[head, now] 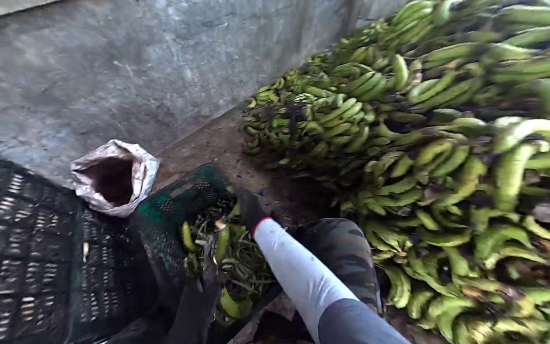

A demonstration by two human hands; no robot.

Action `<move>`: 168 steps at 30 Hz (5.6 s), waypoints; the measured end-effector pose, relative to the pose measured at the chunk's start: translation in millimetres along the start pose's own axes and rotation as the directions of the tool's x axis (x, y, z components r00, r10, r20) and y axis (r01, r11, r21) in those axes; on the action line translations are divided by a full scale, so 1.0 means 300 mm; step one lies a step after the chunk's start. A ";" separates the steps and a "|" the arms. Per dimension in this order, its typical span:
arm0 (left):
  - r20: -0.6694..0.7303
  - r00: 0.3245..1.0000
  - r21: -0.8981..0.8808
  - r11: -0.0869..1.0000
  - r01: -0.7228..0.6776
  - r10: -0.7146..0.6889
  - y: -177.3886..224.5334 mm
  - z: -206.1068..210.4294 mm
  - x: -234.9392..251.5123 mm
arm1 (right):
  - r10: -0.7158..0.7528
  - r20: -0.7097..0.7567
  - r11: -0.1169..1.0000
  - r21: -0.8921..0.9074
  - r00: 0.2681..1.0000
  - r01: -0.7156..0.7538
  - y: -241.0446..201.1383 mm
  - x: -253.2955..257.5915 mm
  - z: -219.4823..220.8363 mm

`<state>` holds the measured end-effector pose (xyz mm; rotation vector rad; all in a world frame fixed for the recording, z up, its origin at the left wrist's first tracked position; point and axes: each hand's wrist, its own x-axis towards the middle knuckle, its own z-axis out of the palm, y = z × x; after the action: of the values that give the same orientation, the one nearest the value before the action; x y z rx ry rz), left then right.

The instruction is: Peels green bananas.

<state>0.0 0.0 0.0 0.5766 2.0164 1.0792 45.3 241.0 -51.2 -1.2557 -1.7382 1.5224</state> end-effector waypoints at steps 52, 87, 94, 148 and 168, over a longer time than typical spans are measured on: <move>0.258 0.963 0.434 0.881 -0.189 0.079 0.183 -0.132 0.081 | 0.247 0.771 0.634 0.329 0.587 -0.700 0.184 -0.244 0.009; -0.142 0.862 -0.724 0.543 -0.425 0.486 0.155 0.094 0.131 | -0.575 -0.031 0.701 0.496 0.818 0.512 -0.163 -0.126 -0.034; 0.334 0.937 -0.544 0.832 0.108 0.097 0.001 0.086 0.149 | -0.357 0.016 0.721 0.640 0.934 0.265 -0.280 -0.144 -0.044; -0.217 0.851 0.434 0.828 -0.355 0.478 0.075 -0.234 0.400 | -0.249 0.722 0.823 0.509 0.645 -0.252 -0.174 -0.153 -0.003; -0.209 0.722 0.483 0.712 -0.510 0.659 0.103 -0.170 0.288 | -0.385 0.408 0.854 0.498 0.828 0.152 -0.260 -0.128 0.007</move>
<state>-92.0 50.1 8.2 1.4212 2.4840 1.2127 36.8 210.6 30.0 -0.3670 -1.6192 2.0263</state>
